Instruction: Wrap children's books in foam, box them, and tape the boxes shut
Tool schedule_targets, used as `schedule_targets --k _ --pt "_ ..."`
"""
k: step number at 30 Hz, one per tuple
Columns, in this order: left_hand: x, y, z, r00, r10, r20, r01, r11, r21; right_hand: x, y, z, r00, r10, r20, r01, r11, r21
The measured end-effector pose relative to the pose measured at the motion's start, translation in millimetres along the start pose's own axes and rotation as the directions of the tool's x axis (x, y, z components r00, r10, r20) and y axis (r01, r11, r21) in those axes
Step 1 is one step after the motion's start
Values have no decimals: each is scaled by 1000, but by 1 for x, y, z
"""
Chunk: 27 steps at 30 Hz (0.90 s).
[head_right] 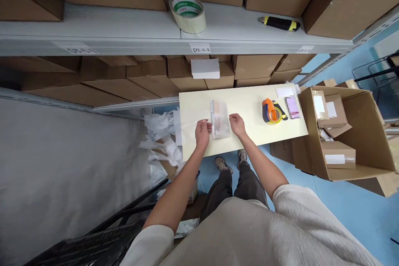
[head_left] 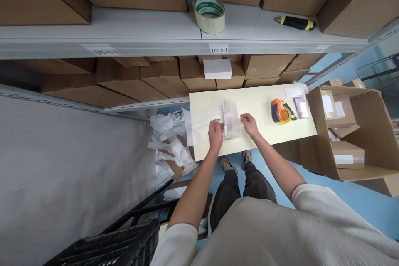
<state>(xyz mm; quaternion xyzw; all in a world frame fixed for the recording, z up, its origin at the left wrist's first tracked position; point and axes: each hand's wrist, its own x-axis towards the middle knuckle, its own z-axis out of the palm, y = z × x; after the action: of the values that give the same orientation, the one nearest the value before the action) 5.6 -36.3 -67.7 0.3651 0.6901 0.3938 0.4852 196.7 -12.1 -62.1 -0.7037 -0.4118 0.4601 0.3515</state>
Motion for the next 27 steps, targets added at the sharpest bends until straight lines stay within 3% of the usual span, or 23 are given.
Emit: schedule_targets --k 6,13,17,21,27 --pt "7 -24 -21 997 -58 40 47 969 243 -4 34 20 995 93 47 -87 990 -114" --pt "9 -29 2 999 -49 19 42 960 275 -1 47 7 997 77 25 -73 988 -138" --pt "6 -21 23 992 22 128 -63 945 320 5 53 -13 997 60 -52 -67 985 -156" --pt "5 -16 47 951 132 280 -233 899 369 12 59 -37 992 35 -119 -54 985 -161" --pt "0 -7 77 897 191 399 -405 716 568 13 59 -66 991 11 -137 -34 985 -168"
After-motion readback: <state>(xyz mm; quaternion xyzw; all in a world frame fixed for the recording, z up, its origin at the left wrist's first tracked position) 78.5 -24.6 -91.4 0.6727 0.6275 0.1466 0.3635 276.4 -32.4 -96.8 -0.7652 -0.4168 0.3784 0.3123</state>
